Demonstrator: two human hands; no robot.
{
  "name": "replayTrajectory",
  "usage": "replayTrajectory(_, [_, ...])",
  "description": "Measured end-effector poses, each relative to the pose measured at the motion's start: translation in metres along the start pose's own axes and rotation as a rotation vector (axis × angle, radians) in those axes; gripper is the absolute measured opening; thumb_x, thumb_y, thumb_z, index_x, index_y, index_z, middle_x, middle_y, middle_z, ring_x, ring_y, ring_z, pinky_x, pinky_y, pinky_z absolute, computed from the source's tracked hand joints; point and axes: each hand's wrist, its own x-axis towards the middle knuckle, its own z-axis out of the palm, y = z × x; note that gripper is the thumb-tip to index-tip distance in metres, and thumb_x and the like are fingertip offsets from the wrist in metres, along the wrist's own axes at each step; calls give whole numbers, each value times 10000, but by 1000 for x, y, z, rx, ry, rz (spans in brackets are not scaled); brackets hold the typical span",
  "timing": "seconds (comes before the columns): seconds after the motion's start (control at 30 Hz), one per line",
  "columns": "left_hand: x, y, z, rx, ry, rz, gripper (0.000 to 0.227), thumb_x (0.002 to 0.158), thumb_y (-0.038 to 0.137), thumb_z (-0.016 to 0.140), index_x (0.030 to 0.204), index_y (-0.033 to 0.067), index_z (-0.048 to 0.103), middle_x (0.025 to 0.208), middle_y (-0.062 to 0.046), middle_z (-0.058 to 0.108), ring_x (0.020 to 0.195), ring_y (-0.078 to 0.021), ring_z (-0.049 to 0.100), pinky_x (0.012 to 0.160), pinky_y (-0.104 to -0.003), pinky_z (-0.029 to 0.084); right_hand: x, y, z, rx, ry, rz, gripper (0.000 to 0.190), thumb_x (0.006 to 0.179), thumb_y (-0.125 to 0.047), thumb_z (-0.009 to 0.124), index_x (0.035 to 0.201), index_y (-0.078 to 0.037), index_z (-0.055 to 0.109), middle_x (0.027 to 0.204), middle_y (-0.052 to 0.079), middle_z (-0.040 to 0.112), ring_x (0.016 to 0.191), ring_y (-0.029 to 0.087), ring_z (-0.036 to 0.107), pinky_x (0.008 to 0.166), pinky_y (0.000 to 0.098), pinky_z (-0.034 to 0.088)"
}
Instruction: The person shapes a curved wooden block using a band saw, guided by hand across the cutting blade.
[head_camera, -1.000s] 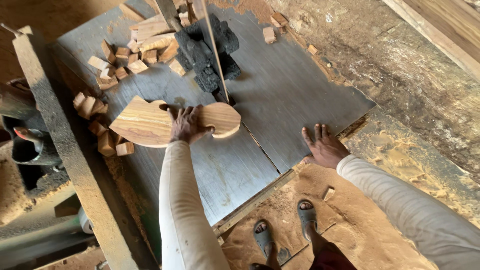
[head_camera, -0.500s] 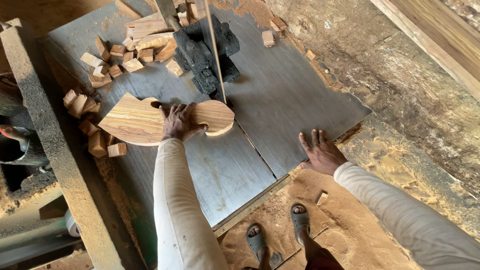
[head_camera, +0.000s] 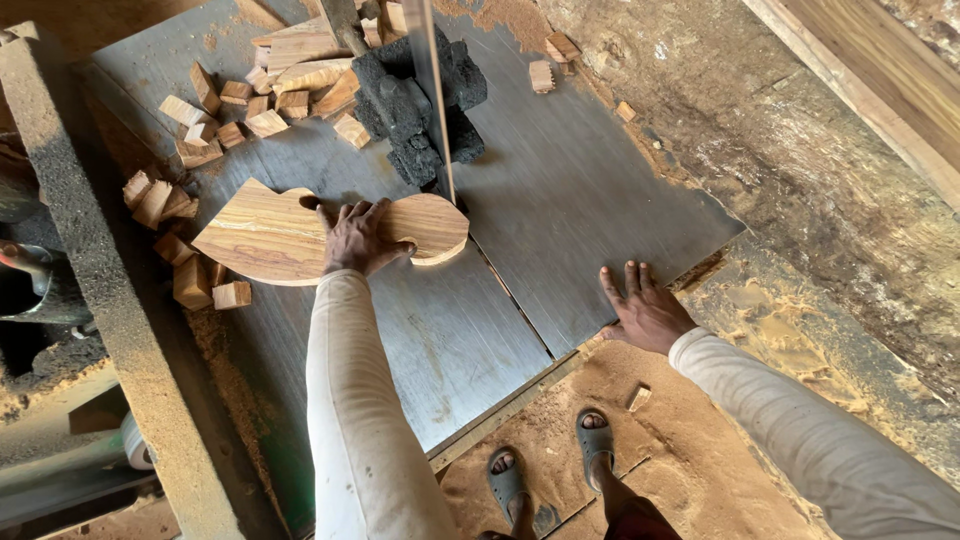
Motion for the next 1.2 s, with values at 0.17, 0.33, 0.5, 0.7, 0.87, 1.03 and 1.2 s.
replayTrajectory(0.17, [3, -2, 0, 13, -18, -18, 1046, 571, 665, 901, 1477, 296, 530, 1430, -31, 604, 1404, -301, 467, 1246, -690, 25, 5, 4, 6, -78, -15, -28, 1117, 922, -781, 429, 1620, -18, 7, 1548, 449, 189, 1454, 590, 215, 1243, 537, 218])
replayTrajectory(0.33, [7, -2, 6, 35, -25, -36, 1072, 554, 699, 896, 1479, 328, 503, 1448, -24, 581, 1398, -298, 458, 1231, -684, 21, 5, 3, 7, -60, -24, -11, 1116, 910, -786, 421, 1620, -38, -7, 1559, 436, 178, 1465, 579, 201, 1230, 533, 229])
replayTrajectory(0.5, [8, -4, 8, 37, -13, -33, 1075, 546, 712, 892, 1478, 337, 509, 1449, -24, 586, 1396, -300, 467, 1241, -688, 24, 6, 4, 9, -61, -17, -20, 1117, 914, -776, 432, 1621, -31, -7, 1550, 442, 183, 1457, 587, 212, 1236, 539, 225])
replayTrajectory(0.7, [8, -4, 6, 49, -6, -28, 1070, 553, 706, 897, 1475, 321, 515, 1430, -42, 595, 1385, -315, 472, 1223, -694, 32, 5, 4, 9, -69, -31, -30, 1116, 923, -771, 437, 1621, -11, 14, 1540, 454, 205, 1446, 602, 227, 1238, 540, 229])
replayTrajectory(0.87, [8, -5, 6, 26, 24, -18, 1042, 552, 672, 909, 1456, 301, 547, 1408, -41, 617, 1362, -313, 494, 1230, -699, 35, 7, 3, 8, -63, -13, -25, 1112, 914, -771, 437, 1616, -17, 19, 1538, 450, 206, 1445, 594, 229, 1235, 537, 223])
replayTrajectory(1.03, [9, -5, 7, 38, 29, -23, 1041, 550, 673, 912, 1451, 301, 548, 1405, -42, 618, 1365, -308, 491, 1227, -698, 33, 8, 4, 10, -78, -1, -29, 1111, 916, -776, 422, 1616, -15, 16, 1537, 449, 207, 1445, 590, 234, 1234, 538, 221])
replayTrajectory(1.2, [8, -5, 7, 39, 35, -23, 1041, 554, 675, 907, 1458, 308, 545, 1413, -37, 620, 1371, -298, 494, 1237, -696, 33, 7, 5, 13, -68, 8, -29, 1112, 910, -781, 418, 1616, -25, 9, 1543, 447, 192, 1450, 589, 217, 1228, 543, 214])
